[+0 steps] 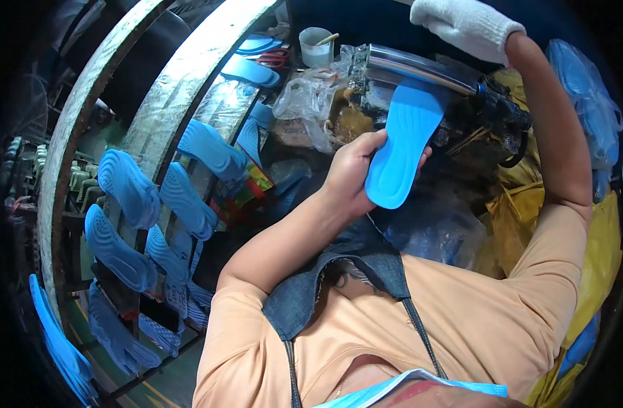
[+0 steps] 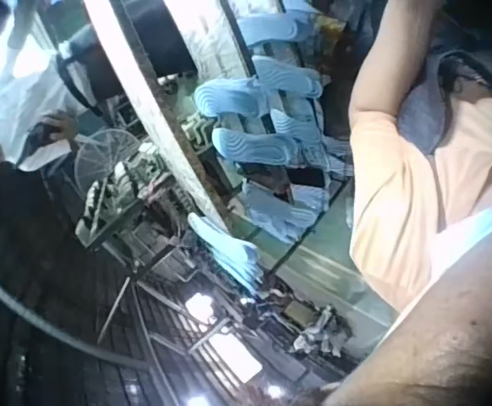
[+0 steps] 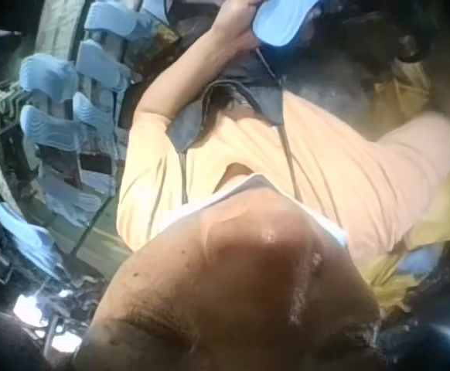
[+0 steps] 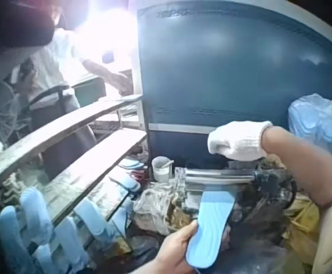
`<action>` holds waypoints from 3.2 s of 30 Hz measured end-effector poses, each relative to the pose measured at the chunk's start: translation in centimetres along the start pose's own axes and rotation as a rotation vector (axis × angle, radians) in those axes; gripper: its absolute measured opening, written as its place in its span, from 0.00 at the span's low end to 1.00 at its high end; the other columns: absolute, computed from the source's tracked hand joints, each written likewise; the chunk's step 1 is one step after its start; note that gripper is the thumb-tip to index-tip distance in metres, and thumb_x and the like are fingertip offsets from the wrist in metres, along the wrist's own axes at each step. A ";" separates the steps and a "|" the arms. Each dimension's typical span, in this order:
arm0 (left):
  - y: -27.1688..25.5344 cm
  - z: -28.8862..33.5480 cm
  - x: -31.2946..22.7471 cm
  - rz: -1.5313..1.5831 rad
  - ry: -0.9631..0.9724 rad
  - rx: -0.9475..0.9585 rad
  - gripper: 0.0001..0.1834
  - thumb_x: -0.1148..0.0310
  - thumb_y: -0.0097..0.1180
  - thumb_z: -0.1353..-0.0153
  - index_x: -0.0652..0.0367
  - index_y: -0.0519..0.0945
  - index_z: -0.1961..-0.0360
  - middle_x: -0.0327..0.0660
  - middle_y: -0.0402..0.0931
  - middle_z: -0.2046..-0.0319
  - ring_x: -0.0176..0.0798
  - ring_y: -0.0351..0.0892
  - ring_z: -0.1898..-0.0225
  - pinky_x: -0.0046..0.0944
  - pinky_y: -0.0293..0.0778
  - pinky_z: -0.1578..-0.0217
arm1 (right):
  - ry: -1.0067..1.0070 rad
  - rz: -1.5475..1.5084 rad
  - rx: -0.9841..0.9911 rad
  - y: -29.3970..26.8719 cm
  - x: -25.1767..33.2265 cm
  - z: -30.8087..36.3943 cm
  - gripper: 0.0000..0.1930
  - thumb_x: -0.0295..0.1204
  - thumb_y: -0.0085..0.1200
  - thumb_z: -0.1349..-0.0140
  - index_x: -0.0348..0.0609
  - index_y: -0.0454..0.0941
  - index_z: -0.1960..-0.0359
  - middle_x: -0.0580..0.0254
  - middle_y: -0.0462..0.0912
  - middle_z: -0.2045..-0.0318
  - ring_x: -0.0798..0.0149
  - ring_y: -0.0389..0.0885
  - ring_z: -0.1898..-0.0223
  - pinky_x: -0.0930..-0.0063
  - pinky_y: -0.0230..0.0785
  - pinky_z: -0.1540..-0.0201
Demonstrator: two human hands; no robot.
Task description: The person picks up light blue slipper soles from a nearby pile and stacks them on a wooden shelf. They handle the soles one at a time, placing them in a neat row on the shelf.
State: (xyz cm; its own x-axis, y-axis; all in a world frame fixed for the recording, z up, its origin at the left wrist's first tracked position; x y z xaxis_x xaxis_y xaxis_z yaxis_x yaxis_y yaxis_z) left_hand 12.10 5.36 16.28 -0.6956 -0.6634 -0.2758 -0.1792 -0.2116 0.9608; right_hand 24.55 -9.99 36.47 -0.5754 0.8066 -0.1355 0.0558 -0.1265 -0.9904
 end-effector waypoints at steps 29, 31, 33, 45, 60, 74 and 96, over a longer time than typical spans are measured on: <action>-18.4 28.8 -16.8 -2.154 0.720 -1.871 0.27 0.67 0.53 0.42 0.72 0.68 0.43 0.67 0.76 0.56 0.68 0.77 0.54 0.64 0.69 0.51 | -0.016 -1.109 -0.338 -8.2 -2.7 -22.3 0.32 0.52 0.58 0.37 0.44 0.72 0.37 0.57 0.77 0.45 0.63 0.76 0.44 0.65 0.67 0.37; -17.8 29.1 -16.5 -2.004 0.561 -1.905 0.24 0.67 0.52 0.42 0.71 0.71 0.47 0.66 0.77 0.58 0.68 0.77 0.53 0.64 0.69 0.50 | -0.019 -1.250 -0.239 -9.3 1.2 -27.1 0.35 0.55 0.54 0.35 0.42 0.70 0.35 0.56 0.77 0.44 0.63 0.74 0.42 0.65 0.66 0.37; -15.0 27.9 -16.4 -1.942 0.607 -1.846 0.17 0.68 0.53 0.43 0.68 0.76 0.55 0.62 0.77 0.58 0.67 0.75 0.52 0.62 0.65 0.46 | 0.203 -1.138 -0.348 -9.6 0.1 -31.3 0.36 0.58 0.51 0.34 0.43 0.70 0.34 0.56 0.78 0.45 0.64 0.74 0.42 0.64 0.66 0.37; -18.0 30.9 -16.3 -2.252 0.593 -1.732 0.15 0.72 0.53 0.44 0.64 0.80 0.55 0.57 0.77 0.52 0.63 0.72 0.44 0.59 0.59 0.36 | 0.112 -0.207 -0.095 -11.5 7.8 -34.4 0.35 0.48 0.60 0.45 0.42 0.71 0.38 0.54 0.79 0.46 0.58 0.78 0.46 0.68 0.71 0.40; -0.1 18.3 -7.6 -0.562 0.297 -0.148 0.36 0.61 0.51 0.38 0.74 0.63 0.33 0.58 0.72 0.41 0.47 0.78 0.46 0.40 0.72 0.43 | -0.219 0.176 -0.583 -9.6 5.4 -15.1 0.22 0.44 0.55 0.41 0.39 0.81 0.53 0.44 0.82 0.53 0.44 0.79 0.49 0.58 0.71 0.45; 1.6 2.7 -0.8 -0.310 0.071 -0.238 0.28 0.52 0.37 0.24 0.71 0.74 0.44 0.53 0.79 0.52 0.47 0.82 0.51 0.47 0.78 0.49 | -0.213 -0.221 -0.119 1.1 -1.1 -0.4 0.05 0.16 0.50 0.39 0.39 0.76 0.65 0.60 0.78 0.68 0.62 0.78 0.64 0.69 0.74 0.56; -15.8 16.6 -20.3 -2.195 0.660 -1.773 0.42 0.53 0.62 0.44 0.68 0.64 0.35 0.60 0.64 0.38 0.62 0.62 0.36 0.62 0.59 0.39 | 0.084 -0.576 -0.160 -3.6 -4.4 -10.5 0.14 0.35 0.49 0.39 0.42 0.76 0.55 0.74 0.73 0.69 0.77 0.69 0.67 0.79 0.65 0.62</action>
State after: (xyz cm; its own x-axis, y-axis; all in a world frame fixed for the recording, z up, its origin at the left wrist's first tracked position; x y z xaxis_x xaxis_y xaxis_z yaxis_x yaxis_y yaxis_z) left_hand 17.45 34.09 7.20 -0.3532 0.8671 -0.3513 0.5586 -0.1058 -0.8227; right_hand 35.40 -6.99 40.33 -0.4831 0.7632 0.4291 -0.1200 0.4277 -0.8959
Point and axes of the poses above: each hand's wrist, its own z-axis away from the middle knuckle, its own y-axis out of the palm, x = y × z, the point moved 3 cm from there along -z, towards the middle knuckle
